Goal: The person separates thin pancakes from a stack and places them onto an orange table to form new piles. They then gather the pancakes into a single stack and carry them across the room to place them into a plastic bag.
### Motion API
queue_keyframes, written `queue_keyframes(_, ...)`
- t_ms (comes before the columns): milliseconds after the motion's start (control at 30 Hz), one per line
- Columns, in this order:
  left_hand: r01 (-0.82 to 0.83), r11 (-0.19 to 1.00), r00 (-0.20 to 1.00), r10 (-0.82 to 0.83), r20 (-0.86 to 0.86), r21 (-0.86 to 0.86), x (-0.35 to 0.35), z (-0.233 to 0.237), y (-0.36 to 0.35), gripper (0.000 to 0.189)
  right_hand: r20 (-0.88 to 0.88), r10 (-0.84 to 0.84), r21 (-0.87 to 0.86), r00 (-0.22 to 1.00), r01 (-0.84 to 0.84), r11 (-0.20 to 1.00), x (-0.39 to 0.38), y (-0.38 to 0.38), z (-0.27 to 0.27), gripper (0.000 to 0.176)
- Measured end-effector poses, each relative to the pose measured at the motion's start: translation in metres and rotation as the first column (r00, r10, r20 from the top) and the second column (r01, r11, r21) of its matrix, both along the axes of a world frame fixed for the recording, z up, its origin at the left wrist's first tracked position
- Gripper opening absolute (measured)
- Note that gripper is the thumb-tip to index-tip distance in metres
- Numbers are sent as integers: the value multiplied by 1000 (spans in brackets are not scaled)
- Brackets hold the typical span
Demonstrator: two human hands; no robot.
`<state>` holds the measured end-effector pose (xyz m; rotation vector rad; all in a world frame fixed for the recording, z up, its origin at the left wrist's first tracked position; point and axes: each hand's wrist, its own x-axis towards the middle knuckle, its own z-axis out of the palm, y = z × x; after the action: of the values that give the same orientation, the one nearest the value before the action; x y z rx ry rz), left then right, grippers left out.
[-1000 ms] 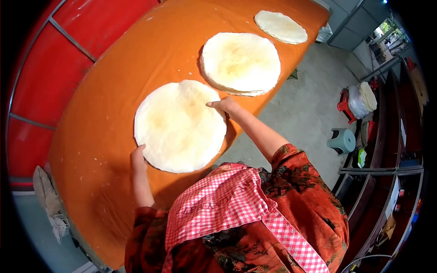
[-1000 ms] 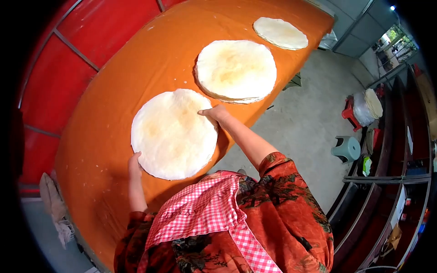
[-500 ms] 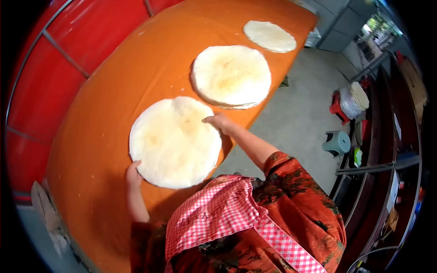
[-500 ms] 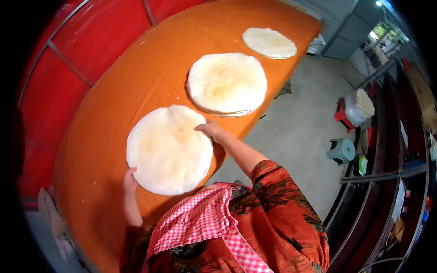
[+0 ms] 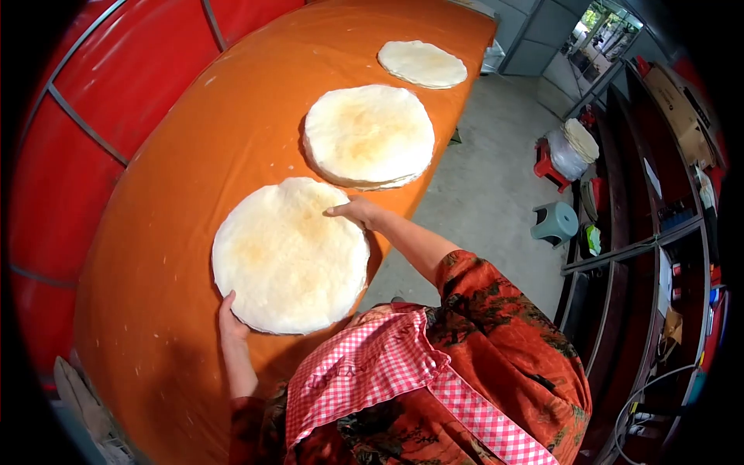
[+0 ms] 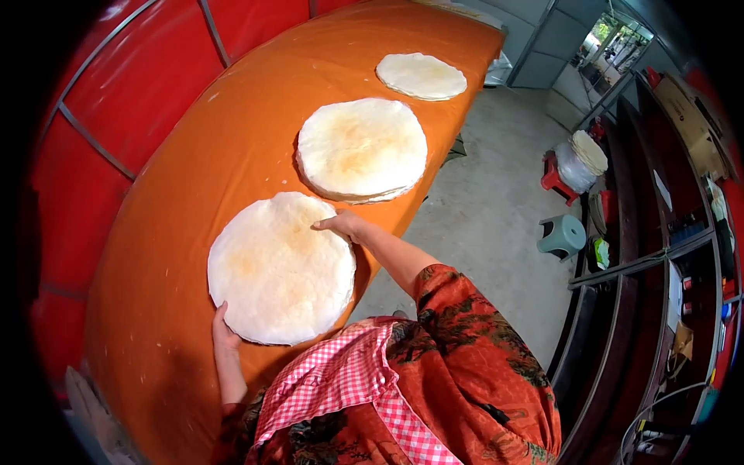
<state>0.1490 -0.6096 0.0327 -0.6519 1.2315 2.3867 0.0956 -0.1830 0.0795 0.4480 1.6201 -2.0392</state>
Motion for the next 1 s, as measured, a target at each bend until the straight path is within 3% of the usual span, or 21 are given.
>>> queue_keyframes(167,12,996,1000,-9,-28,89,-3,-24,-11,58,17,30,-31,999,-29,999,-14,9,-25,58)
queue_keyframes(333,-45,999,999,45,-11,14,-3,-51,-21,65,-8,18,-51,1000,-19,999,-13,10,-31,49)
queue_keyframes(367,-50,999,998,49,-37,-14,-2,-47,-16,68,7,-20,39,1000,20,999,-3,4,0,47)
queue_keyframes(433,-53,998,998,53,-18,-22,8,-26,-10,68,-55,-27,-53,998,24,998,0,0,-12,47)
queue_keyframes(467,-20,991,994,5,-112,-130,13,-18,-7,69,-71,-19,-80,997,14,997,3,-2,-6,48)
queue_keyframes(500,73,991,965,-99,-245,-114,20,-28,-18,74,-168,-28,-51,985,20,999,5,-2,-3,47)
queue_keyframes(533,-255,854,721,-144,-677,-453,11,-27,5,73,-267,-39,-9,963,38,999,6,4,2,46)
queue_keyframes(667,69,935,709,-291,-643,-348,0,-9,-23,69,-340,-110,-110,934,76,991,0,33,31,43)
queue_keyframes(733,253,900,585,-435,-685,-355,-24,-3,-20,67,-380,-121,-155,917,66,986,-1,71,52,41)
queue_keyframes(767,229,919,672,-388,-630,-322,-25,21,11,67,-387,-160,-224,908,75,972,1,94,58,38)
queue_keyframes(833,183,954,783,-287,-552,-237,-32,57,92,68,-426,-187,-174,885,123,977,6,149,68,39)
queue_keyframes(900,173,972,839,-229,-493,-156,-41,82,168,70,-461,-219,-127,860,180,975,14,208,75,39)
queue_keyframes(1000,190,981,897,-192,-399,-43,-55,109,286,73,-437,-332,-250,836,242,938,24,305,69,41)
